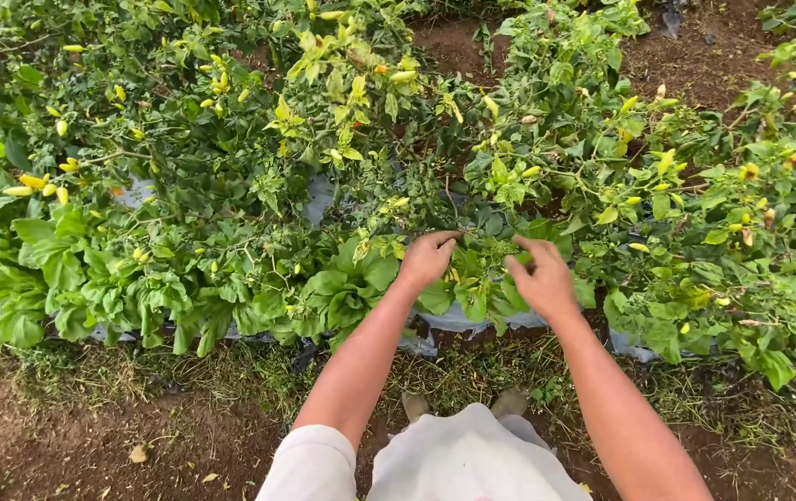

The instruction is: Harvesting small yellow chili peppers from plants in a field by hand.

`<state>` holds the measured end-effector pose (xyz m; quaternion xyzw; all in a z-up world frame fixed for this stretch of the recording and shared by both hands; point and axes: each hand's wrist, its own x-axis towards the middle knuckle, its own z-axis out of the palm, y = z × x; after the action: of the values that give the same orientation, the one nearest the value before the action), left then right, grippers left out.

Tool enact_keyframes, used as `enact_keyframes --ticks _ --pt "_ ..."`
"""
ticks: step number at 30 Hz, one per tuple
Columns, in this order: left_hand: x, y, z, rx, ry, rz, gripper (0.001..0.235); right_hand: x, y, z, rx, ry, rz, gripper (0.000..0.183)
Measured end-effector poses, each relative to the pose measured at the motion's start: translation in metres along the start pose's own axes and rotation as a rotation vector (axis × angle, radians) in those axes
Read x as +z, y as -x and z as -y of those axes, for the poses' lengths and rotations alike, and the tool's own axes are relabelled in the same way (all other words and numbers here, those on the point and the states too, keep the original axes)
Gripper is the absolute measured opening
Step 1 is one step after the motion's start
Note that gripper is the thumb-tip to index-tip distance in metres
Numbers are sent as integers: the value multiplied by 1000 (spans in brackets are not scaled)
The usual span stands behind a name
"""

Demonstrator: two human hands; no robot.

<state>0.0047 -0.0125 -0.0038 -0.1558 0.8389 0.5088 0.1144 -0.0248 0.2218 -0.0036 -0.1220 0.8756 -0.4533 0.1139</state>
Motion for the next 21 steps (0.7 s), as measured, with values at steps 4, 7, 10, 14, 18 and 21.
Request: enact_keyframes --ticks 4,7,10,14,18,21 --pt "-8 19 -21 13 28 16 39 17 -15 -34 -16 144 178 54" --pt "-23 52 -59 -41 29 29 39 14 -3 -21 8 98 227 45" --pt "-20 42 -48 -39 15 26 39 15 -2 -24 16 114 220 43" --pt "-14 32 -38 -14 24 26 39 23 -4 -36 44 129 183 45" --pt "-12 28 -34 -8 10 27 39 38 -10 -63 109 110 156 39" --pt "-12 35 -40 -24 -7 -16 39 7 21 -3 195 8 146 40"
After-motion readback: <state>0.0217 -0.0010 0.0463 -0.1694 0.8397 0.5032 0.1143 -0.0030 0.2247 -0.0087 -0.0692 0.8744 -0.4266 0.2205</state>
